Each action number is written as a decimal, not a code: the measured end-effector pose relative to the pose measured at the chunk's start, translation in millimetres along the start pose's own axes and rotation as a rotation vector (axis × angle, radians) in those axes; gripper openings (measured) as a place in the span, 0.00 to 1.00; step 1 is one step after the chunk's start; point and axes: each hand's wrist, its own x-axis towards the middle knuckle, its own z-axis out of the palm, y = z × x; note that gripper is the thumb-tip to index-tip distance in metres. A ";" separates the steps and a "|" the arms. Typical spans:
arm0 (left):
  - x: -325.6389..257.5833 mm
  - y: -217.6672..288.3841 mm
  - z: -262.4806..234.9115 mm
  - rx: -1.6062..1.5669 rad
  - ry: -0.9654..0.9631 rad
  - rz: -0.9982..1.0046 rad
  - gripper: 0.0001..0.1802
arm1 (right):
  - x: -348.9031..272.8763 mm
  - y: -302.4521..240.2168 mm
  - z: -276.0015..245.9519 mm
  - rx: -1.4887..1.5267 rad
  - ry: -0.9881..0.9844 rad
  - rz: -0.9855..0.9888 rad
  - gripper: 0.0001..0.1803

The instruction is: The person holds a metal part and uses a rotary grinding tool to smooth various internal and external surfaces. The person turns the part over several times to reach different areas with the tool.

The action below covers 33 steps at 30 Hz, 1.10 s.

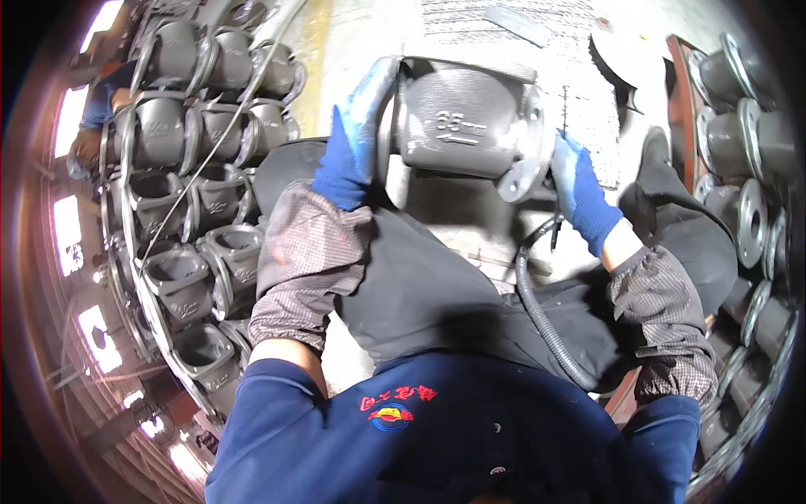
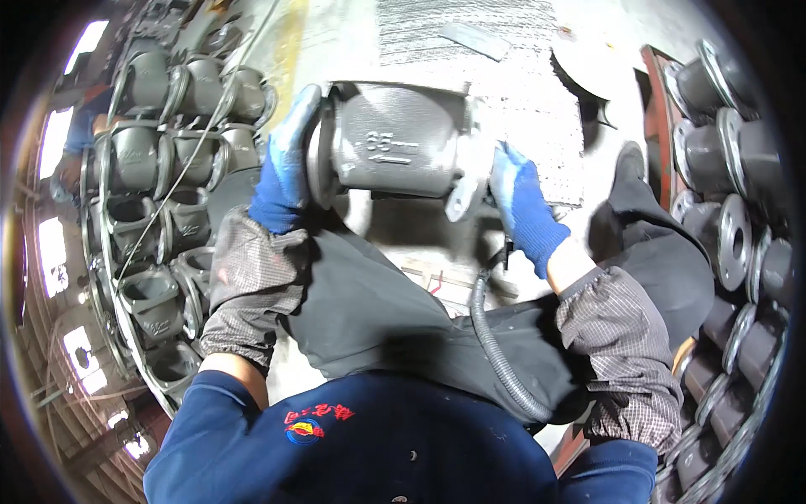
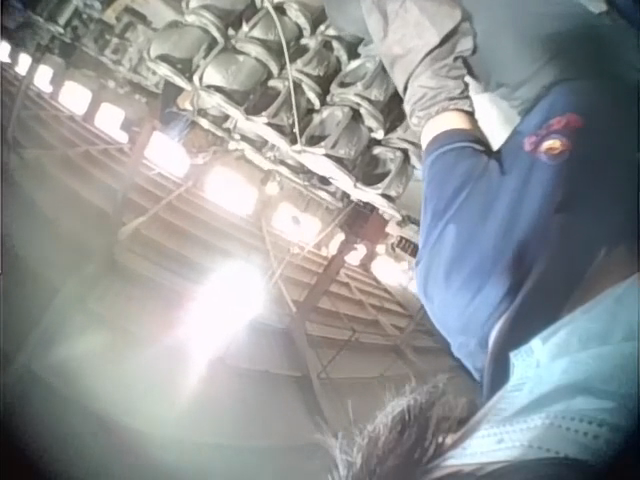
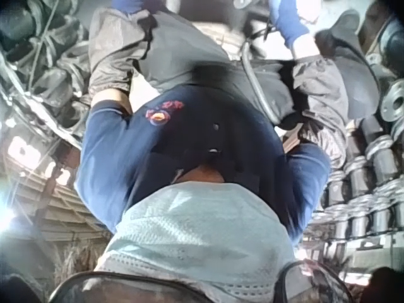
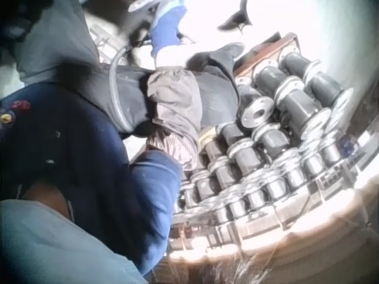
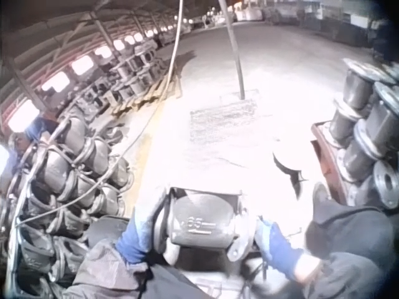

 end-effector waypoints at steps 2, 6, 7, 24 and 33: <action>5.9 11.9 4.5 -0.616 0.100 -0.568 0.18 | 0.5 -1.2 1.1 0.151 0.017 0.064 0.20; 8.6 5.0 4.8 -0.732 0.144 -0.642 0.19 | 6.1 -5.4 2.6 0.194 -0.053 0.003 0.23; 8.6 3.9 6.4 -0.694 0.173 -0.617 0.19 | 8.9 -8.0 1.3 0.260 -0.044 0.106 0.22; 25.4 -18.6 25.8 -0.377 0.063 -0.353 0.20 | 32.0 -9.2 -19.0 -0.155 0.064 -0.206 0.19; 21.0 0.1 18.4 -0.730 0.076 -0.589 0.24 | 25.9 -21.2 -2.7 0.235 0.082 0.025 0.23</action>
